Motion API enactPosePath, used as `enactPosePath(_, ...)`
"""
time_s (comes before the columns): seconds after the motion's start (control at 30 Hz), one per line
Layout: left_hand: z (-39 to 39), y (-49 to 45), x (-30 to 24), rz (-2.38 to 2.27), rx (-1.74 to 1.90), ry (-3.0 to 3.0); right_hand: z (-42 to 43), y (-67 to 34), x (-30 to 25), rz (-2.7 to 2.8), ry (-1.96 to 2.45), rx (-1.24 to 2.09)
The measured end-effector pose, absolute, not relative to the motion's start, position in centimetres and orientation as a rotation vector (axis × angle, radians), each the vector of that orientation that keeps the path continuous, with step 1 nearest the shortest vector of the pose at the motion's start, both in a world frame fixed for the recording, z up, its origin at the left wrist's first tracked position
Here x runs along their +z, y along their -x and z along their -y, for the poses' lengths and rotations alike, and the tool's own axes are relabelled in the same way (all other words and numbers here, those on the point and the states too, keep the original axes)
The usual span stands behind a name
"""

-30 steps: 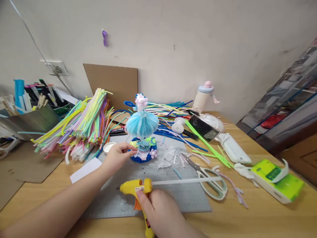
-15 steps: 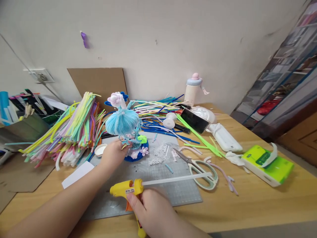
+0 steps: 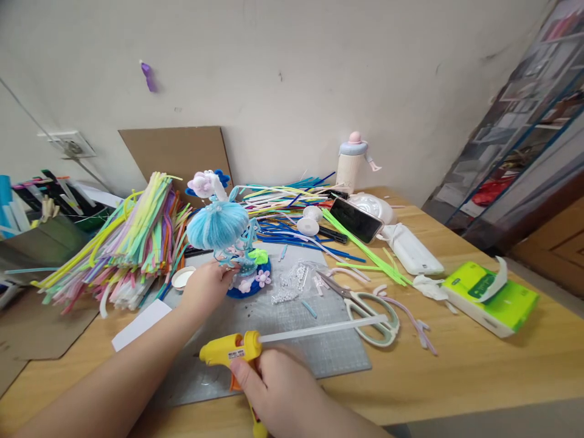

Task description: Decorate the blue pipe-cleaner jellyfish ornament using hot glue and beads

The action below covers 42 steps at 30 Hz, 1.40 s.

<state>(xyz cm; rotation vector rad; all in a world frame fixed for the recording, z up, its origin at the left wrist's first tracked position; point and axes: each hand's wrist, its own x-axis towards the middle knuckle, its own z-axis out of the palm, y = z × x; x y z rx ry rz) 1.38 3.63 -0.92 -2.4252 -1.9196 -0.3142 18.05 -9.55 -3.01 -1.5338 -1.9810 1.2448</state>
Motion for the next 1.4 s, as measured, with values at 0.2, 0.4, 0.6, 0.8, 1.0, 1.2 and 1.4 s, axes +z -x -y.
enactPosePath(0.2,-3.8,-0.5,-1.2,1.875,-0.394,2.513,9.6,-18.0,-3.2,1.974,1.540,1.257)
enactPosePath(0.4,-4.1,-0.3,-1.4,1.897,-0.500,2.500,9.6,-18.1,-3.5,1.972,1.537,1.239)
enactPosePath(0.6,-3.9,-0.5,-1.3,1.833,-0.404,2.451,9.6,-18.1,-3.8,1.970,1.515,1.282)
enactPosePath(0.8,-3.6,-0.7,-1.3,1.738,-0.303,2.421,9.7,-18.2,-3.9,1.934,1.524,1.340)
enactPosePath(1.0,-3.4,-0.7,-1.4,1.706,-0.255,2.381,9.6,-18.2,-3.5,1.935,1.520,1.338)
enactPosePath(1.2,-3.4,-0.6,-1.0,1.708,-0.232,2.390,9.7,-18.3,-3.5,1.955,1.492,1.333)
enactPosePath(1.4,-3.1,-0.4,-0.7,1.706,-0.238,2.409,9.6,-18.2,-3.4,1.994,1.461,1.317)
